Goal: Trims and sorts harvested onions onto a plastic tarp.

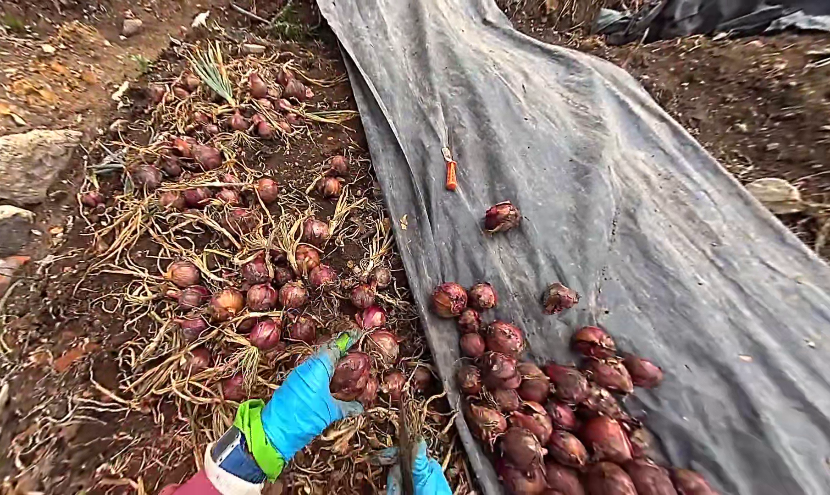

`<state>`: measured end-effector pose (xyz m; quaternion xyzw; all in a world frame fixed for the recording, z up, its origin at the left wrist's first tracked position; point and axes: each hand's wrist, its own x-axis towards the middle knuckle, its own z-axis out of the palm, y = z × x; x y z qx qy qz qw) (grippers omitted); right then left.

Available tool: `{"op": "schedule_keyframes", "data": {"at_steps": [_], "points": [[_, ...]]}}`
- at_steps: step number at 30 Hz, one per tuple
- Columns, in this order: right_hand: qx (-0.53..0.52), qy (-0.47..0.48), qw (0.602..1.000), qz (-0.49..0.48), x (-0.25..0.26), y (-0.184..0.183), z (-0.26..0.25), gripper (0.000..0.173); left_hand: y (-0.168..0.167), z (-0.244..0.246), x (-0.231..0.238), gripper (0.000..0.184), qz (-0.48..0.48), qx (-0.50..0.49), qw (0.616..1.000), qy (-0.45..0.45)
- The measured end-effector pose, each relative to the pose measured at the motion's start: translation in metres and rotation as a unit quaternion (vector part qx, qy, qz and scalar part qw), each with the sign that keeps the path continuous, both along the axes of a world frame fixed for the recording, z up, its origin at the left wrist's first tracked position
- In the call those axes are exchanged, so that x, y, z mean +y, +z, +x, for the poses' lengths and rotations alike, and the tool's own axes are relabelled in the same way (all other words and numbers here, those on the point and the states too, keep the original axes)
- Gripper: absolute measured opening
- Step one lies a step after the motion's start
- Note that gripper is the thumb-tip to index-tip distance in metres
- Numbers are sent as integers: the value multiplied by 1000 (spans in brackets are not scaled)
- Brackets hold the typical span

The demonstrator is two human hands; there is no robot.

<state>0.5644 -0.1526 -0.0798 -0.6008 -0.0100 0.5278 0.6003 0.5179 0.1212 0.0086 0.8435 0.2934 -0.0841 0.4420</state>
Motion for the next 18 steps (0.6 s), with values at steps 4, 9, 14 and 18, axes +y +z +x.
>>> {"op": "schedule_keyframes", "data": {"at_steps": [4, 9, 14, 18], "points": [[-99, -13, 989, 108, 28, 45, 1, 83, 41, -8, -37, 95, -15, 76, 972, -221], [-123, 68, 990, -2, -1, 68, 14, 83, 54, -17, -28, 56, 92, 177, 923, -329], [-126, 101, 986, -42, -28, 51, 1, 88, 53, -29, -53, 56, 76, 76, 973, -204], [-168, 172, 970, -37, -31, 65, 13, 86, 70, -4, -102, 42, 83, 170, 896, -402]]}}
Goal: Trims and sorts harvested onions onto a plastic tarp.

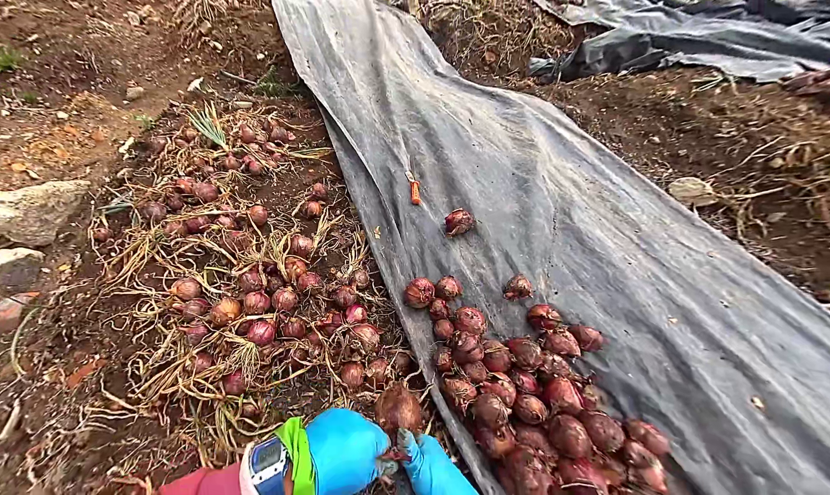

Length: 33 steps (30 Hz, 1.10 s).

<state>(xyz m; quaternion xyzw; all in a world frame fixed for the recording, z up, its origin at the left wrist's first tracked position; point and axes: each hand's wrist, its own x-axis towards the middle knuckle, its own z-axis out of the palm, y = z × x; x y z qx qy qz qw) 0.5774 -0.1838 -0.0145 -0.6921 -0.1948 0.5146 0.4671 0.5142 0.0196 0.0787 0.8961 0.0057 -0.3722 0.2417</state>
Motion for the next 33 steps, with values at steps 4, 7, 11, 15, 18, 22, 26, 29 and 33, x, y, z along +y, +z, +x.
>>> {"op": "schedule_keyframes", "data": {"at_steps": [4, 7, 11, 15, 18, 22, 26, 29, 33], "points": [[22, -260, 959, 109, -2, -5, 28, 89, -41, 71, 84, 38, 171, -52, 957, 229], [26, -255, 965, 52, -1, -12, 26, 89, -101, 90, 125, 39, 235, -79, 918, 310], [48, -193, 980, -11, 0, -23, 6, 84, -95, 88, 146, 42, 176, 88, 949, 248], [185, -263, 946, -42, 19, -61, -11, 92, -139, 42, 188, 33, 136, -17, 963, 233], [208, -200, 957, 27, 46, -74, -26, 90, -87, -1, 154, 27, 66, -60, 980, 179], [134, -90, 984, 69, 79, -46, -26, 89, -52, -40, 113, 19, -12, -88, 996, 18], [115, -67, 991, 11, 64, -31, -19, 81, -42, -48, 133, 30, 30, -102, 986, 132], [110, -67, 992, 1, 45, -37, -25, 68, -21, -39, 100, 39, 30, -108, 979, 168], [11, 3, 1000, 17, 27, -8, -11, 91, 0, -11, 29, 28, 16, -43, 999, 18]]}}
